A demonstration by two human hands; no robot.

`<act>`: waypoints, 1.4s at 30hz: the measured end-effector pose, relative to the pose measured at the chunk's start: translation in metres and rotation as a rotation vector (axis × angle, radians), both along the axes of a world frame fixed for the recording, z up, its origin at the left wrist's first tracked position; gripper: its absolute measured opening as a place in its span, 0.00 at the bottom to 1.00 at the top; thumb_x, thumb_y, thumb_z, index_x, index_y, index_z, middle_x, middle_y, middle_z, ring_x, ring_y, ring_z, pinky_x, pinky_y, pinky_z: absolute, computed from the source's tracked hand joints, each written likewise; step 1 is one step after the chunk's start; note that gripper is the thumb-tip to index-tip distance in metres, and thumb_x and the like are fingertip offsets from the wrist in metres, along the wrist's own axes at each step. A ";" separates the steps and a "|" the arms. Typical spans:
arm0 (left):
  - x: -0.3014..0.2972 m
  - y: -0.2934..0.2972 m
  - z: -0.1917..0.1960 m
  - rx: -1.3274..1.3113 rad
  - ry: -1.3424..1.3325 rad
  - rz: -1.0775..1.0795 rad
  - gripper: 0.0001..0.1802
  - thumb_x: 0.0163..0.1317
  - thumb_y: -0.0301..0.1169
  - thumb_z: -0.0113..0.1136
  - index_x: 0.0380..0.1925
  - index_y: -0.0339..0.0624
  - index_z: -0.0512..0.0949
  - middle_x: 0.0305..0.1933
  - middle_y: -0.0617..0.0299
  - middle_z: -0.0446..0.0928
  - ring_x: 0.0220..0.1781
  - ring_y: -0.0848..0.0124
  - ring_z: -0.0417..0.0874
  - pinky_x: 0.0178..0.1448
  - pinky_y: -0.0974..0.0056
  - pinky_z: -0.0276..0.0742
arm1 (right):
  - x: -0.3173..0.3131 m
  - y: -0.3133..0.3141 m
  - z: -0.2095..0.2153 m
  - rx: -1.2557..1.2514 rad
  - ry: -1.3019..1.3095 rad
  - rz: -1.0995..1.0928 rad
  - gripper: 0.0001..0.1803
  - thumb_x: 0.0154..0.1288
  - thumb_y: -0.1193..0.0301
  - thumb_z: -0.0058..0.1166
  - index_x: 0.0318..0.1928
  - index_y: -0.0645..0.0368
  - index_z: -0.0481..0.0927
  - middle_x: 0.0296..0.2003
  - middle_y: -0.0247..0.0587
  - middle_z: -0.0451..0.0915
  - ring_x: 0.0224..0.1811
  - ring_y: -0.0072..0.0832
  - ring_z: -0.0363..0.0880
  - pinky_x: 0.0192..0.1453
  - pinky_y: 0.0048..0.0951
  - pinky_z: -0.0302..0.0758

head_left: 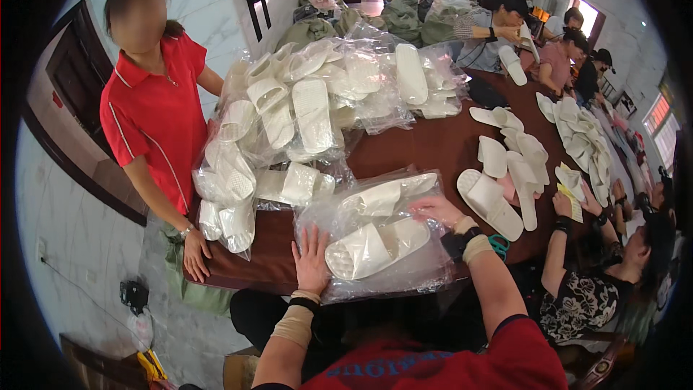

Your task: Packing white rubber shoes from a large green bag into smaller clear plastic bags at a manufacturing facility.

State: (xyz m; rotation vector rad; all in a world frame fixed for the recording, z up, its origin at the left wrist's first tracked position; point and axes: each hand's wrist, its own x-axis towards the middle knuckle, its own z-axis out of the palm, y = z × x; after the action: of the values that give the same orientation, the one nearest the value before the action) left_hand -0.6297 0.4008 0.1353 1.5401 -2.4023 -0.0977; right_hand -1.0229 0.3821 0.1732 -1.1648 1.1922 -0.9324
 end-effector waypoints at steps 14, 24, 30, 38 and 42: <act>0.002 0.000 0.004 0.004 -0.040 0.021 0.33 0.65 0.40 0.48 0.72 0.53 0.61 0.80 0.55 0.51 0.81 0.51 0.45 0.76 0.34 0.41 | 0.079 -0.041 0.037 -0.079 0.175 0.002 0.15 0.67 0.61 0.60 0.33 0.62 0.83 0.20 0.35 0.74 0.20 0.22 0.71 0.25 0.28 0.68; 0.000 -0.002 0.004 0.057 0.016 0.015 0.39 0.65 0.41 0.47 0.74 0.42 0.52 0.80 0.56 0.50 0.82 0.54 0.42 0.77 0.35 0.38 | 0.070 -0.038 0.006 0.097 0.011 0.288 0.13 0.68 0.67 0.58 0.49 0.59 0.81 0.35 0.37 0.82 0.35 0.22 0.79 0.40 0.25 0.75; 0.005 -0.004 0.004 0.071 0.089 -0.001 0.40 0.64 0.47 0.49 0.74 0.44 0.54 0.80 0.57 0.50 0.82 0.53 0.42 0.77 0.35 0.37 | 0.111 -0.022 -0.031 -0.610 0.567 0.267 0.16 0.60 0.71 0.60 0.49 0.60 0.80 0.41 0.52 0.83 0.42 0.51 0.81 0.49 0.43 0.76; 0.009 -0.002 -0.010 -0.020 -0.079 -0.017 0.39 0.62 0.51 0.52 0.72 0.48 0.61 0.80 0.55 0.50 0.82 0.52 0.43 0.75 0.32 0.42 | 0.125 -0.018 -0.020 -0.319 0.664 0.068 0.12 0.61 0.67 0.56 0.41 0.60 0.83 0.32 0.59 0.81 0.35 0.57 0.79 0.41 0.47 0.76; -0.011 -0.001 0.011 0.003 0.004 -0.062 0.36 0.63 0.47 0.52 0.71 0.51 0.63 0.79 0.54 0.50 0.82 0.51 0.43 0.74 0.31 0.44 | 0.057 -0.004 -0.041 -0.356 0.460 0.215 0.13 0.62 0.68 0.56 0.45 0.59 0.82 0.35 0.51 0.83 0.39 0.44 0.83 0.43 0.39 0.78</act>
State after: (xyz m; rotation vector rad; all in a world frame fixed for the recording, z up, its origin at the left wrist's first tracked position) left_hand -0.6404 0.4001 0.1461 1.4655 -2.4480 -0.1176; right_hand -0.9655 0.3780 0.1323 -1.8291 1.2539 -0.7498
